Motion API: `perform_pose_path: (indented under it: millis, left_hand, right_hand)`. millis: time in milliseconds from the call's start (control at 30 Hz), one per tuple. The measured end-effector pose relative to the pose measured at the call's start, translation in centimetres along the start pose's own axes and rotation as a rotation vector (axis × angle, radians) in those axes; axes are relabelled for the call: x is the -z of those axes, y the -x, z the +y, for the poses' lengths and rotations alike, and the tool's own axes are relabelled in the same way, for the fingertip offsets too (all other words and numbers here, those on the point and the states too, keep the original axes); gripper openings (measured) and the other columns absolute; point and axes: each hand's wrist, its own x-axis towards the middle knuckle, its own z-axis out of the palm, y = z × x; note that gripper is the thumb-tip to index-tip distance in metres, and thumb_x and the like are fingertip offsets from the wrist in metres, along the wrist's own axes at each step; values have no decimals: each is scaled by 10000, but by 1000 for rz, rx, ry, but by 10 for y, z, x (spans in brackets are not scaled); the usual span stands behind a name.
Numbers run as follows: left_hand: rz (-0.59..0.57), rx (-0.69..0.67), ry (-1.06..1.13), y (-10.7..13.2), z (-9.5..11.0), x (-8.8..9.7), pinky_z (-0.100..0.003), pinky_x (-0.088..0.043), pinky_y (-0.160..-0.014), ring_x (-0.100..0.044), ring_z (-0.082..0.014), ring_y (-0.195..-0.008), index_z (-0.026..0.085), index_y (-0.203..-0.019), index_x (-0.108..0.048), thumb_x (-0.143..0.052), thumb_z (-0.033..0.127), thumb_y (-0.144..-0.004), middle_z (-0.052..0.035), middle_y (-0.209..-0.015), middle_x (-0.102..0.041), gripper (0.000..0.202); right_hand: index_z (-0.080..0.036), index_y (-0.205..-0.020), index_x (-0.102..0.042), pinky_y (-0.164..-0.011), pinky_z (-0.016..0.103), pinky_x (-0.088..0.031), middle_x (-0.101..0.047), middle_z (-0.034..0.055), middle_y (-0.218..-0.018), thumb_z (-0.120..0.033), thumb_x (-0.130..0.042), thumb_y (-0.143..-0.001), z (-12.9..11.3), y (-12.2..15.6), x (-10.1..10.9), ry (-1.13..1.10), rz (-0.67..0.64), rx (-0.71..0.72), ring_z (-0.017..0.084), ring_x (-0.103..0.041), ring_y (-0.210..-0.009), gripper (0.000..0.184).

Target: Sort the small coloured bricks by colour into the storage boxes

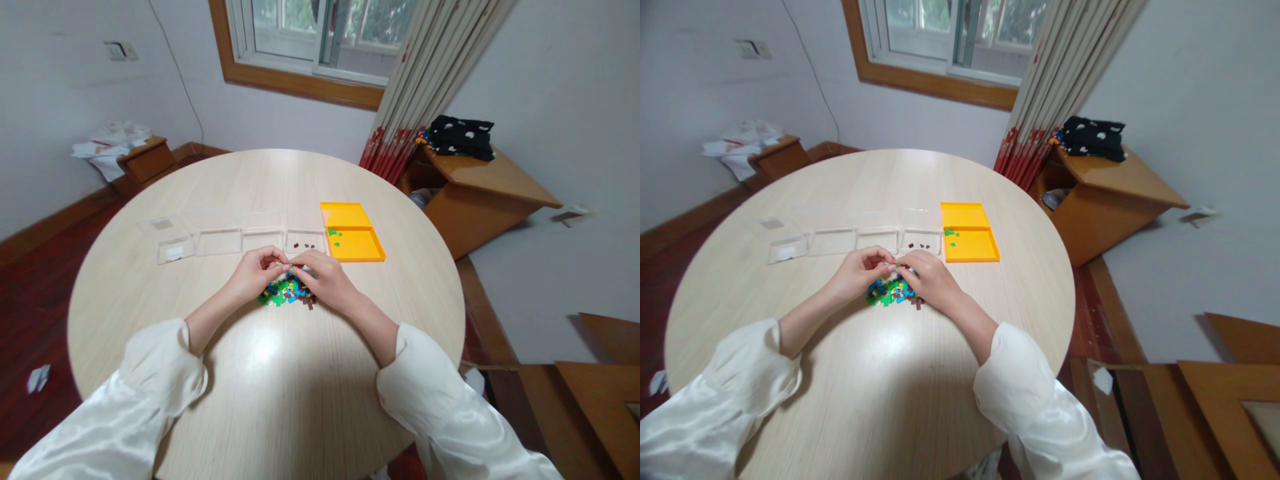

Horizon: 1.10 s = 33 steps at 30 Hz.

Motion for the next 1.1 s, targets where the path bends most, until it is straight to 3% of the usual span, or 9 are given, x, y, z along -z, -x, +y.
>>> perform_pose_path:
  millis: [267, 500, 633, 733, 867, 1100]
  left_hand:
    - [12, -19, 8, 0, -3, -1, -245, -399, -558, -520, -119, -572, 163, -718, -554, -657, 392, -684, 3, -628, -576, 253]
    - [98, -66, -354, 0, -7, 6, -247, -351, -540, -446, -120, -542, 158, -740, -618, -519, 366, -782, 13, -579, -543, 234]
    - [94, -106, -478, -1, -5, 14, -262, -362, -569, -457, -132, -571, 154, -781, -650, -487, 349, -801, -15, -642, -596, 256]
    - [46, -113, -558, -3, -6, 22, -269, -364, -575, -490, -146, -597, 155, -730, -651, -497, 319, -791, -40, -664, -619, 233]
    - [-61, -68, -652, -5, -5, 36, -258, -333, -542, -462, -132, -540, 145, -627, -635, -500, 327, -794, -22, -556, -562, 282]
    - [-184, -29, -689, -6, -3, 57, -231, -350, -529, -493, -125, -543, 150, -722, -707, -564, 290, -726, -33, -608, -636, 200]
  right_hand:
    - [-190, -846, -634, -763, 296, -488, -676, 52, -825, -222, -497, -907, -1, -1, 4, 40, 20, -13, 163, -617, -818, 153]
    - [-203, -820, -617, -739, 313, -479, -674, 53, -825, -199, -486, -858, 22, -2, 27, 200, 256, -191, 177, -605, -771, 136]
    - [-196, -790, -610, -694, 310, -475, -667, 61, -803, -195, -482, -825, 40, 0, 41, 293, 347, -272, 181, -595, -745, 133]
    - [-194, -785, -609, -678, 314, -477, -661, 66, -801, -185, -470, -806, 51, 2, 44, 339, 374, -332, 188, -594, -743, 141]
    - [-188, -779, -612, -714, 331, -483, -658, 74, -805, -170, -454, -796, 58, 4, 43, 382, 359, -369, 201, -601, -767, 160]
    - [-186, -873, -645, -730, 362, -477, -673, 97, -893, -175, -495, -783, 60, 7, 42, 500, 306, -475, 233, -596, -803, 175]
